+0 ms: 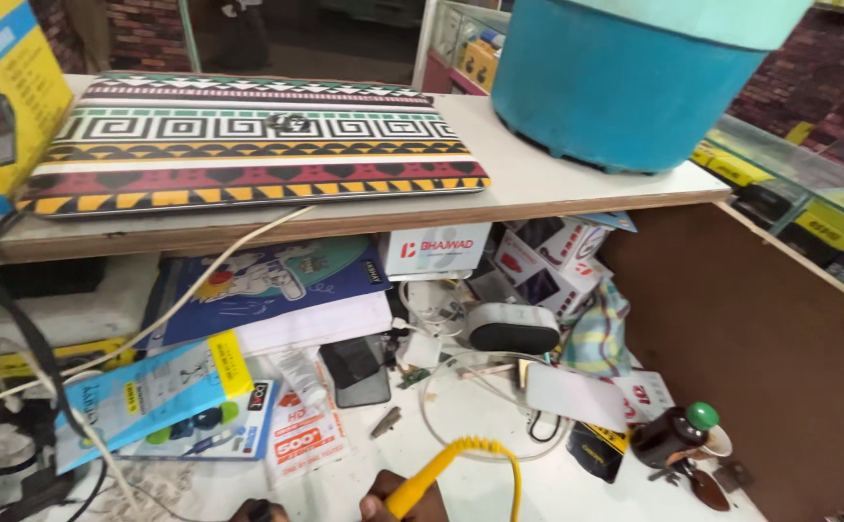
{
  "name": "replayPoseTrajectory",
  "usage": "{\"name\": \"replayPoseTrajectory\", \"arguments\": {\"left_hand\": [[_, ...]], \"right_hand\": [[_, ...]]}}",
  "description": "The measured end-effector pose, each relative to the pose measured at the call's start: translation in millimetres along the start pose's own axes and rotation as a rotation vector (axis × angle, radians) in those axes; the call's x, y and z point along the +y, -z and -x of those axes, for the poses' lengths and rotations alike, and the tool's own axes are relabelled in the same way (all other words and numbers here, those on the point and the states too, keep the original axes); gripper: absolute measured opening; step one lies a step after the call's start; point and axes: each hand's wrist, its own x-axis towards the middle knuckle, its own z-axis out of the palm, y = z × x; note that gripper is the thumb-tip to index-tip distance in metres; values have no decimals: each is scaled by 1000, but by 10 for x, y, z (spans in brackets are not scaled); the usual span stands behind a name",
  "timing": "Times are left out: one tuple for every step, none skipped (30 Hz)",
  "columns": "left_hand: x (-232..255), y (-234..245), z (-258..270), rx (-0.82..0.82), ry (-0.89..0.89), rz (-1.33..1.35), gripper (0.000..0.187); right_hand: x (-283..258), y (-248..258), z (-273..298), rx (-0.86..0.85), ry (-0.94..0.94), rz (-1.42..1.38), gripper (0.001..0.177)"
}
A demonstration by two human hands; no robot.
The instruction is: The person uses a soldering iron and a small screwdriver to work on a circuit board placed on a cluttered workbench. They repeatedly apply the soldering iron to various points on the board while using the screwdriver to assist with component placement or adjustment.
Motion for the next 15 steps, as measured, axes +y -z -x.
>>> {"name": "replayPoseTrajectory", "arguments": {"left_hand": [[-60, 0, -36, 12, 16, 18, 17], [-127, 25, -63, 25, 34, 33, 17], [-196, 49, -59, 33, 40, 56, 16], [-247, 84, -96, 47, 59, 75, 16], [-295, 94, -116, 53, 76, 85, 16], [-340, 113, -142, 61, 89, 103, 16], [-383, 122, -161, 64, 99, 124, 16], [-413, 121, -199, 64, 107, 143, 16], [-436, 102, -249, 63, 116, 161, 16], [-463, 93, -282, 60, 123, 186, 15], [-487, 93, -313, 61, 131, 211, 15], [-503, 108, -361, 62, 133, 234, 15], [-519, 125, -404, 67, 136, 258, 15], [-549, 149, -407, 71, 144, 282, 15], [-579, 172, -411, 73, 152, 307, 15]], "right_hand": [[-106, -6, 1, 36, -34, -79, 45], [-229, -11, -8, 72, -70, -161, 46], [-363, -2, -38, 110, -160, -256, 46], [-506, 17, -90, 146, -246, -351, 45], [-646, 44, -145, 181, -333, -447, 45], [-776, 83, -195, 201, -391, -567, 45], [-892, 125, -244, 220, -449, -688, 45], [-994, 176, -290, 241, -501, -807, 45], [-1079, 228, -319, 253, -535, -889, 47], [-1145, 272, -343, 261, -569, -971, 49], [-1197, 306, -353, 269, -602, -1054, 51], [-1238, 319, -369, 263, -577, -1074, 52], [-1268, 325, -378, 257, -553, -1093, 53], [-1286, 327, -375, 250, -534, -1111, 54], [-1295, 328, -378, 235, -526, -1126, 53]]}}
